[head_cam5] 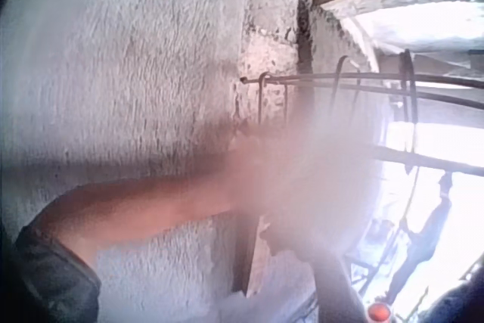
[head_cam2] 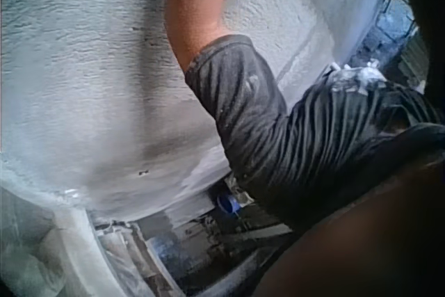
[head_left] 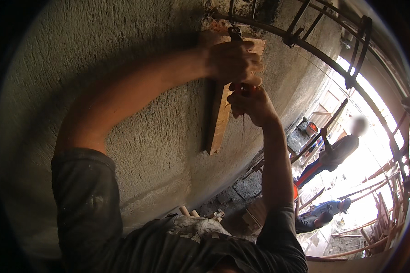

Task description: The person uses pliers to twist and secure wire ties around intersecting rebar rods, forming a reinforced concrete cage. They repeatedly wrap wire and twist it to fasten the joints of the rebar framework.

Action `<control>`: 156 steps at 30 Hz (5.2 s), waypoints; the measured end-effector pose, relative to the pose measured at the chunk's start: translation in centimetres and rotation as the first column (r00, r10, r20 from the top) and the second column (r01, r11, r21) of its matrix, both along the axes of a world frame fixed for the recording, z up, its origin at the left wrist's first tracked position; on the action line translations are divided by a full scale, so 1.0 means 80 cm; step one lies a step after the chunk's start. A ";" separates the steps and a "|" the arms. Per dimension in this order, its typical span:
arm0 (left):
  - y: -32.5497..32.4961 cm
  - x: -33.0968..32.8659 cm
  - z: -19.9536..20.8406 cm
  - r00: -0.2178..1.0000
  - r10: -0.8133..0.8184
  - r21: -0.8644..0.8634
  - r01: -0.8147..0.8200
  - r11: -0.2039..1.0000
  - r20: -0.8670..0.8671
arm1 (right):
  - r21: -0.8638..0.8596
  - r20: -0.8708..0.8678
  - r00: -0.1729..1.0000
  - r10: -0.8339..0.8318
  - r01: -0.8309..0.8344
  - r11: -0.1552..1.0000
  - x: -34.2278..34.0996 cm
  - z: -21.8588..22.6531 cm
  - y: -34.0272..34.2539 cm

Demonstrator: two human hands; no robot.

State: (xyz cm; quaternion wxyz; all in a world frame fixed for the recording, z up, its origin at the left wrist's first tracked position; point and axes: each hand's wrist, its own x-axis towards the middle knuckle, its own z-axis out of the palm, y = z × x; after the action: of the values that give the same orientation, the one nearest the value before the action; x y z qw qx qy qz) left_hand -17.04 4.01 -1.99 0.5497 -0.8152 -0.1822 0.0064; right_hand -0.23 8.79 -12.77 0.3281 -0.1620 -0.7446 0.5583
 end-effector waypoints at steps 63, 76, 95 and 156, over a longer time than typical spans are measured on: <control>0.020 0.064 0.004 0.896 0.022 0.021 -0.036 0.999 0.443 | 0.599 0.343 0.798 -0.495 0.221 0.770 0.108 0.111 -0.022; 0.014 0.100 0.061 0.754 0.563 -0.589 -0.297 0.752 0.338 | 0.912 0.126 0.396 -0.909 0.314 0.263 0.098 0.115 -0.019; 0.005 0.084 0.010 0.838 0.452 -0.428 -0.303 0.851 0.306 | 0.867 0.141 0.683 -0.717 0.265 0.423 0.087 0.049 0.003; -0.104 0.422 -0.596 0.943 -0.203 -0.963 0.248 -0.106 0.265 | 0.355 0.347 -0.256 -0.902 0.926 -0.126 0.356 -0.424 -0.428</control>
State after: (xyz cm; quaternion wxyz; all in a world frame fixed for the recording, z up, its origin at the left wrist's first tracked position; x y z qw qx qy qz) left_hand 16.69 -4.35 -49.64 -0.2247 -0.9739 0.0116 0.0309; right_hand 28.27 -25.49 -46.67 0.4242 -0.8080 -0.4030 0.0701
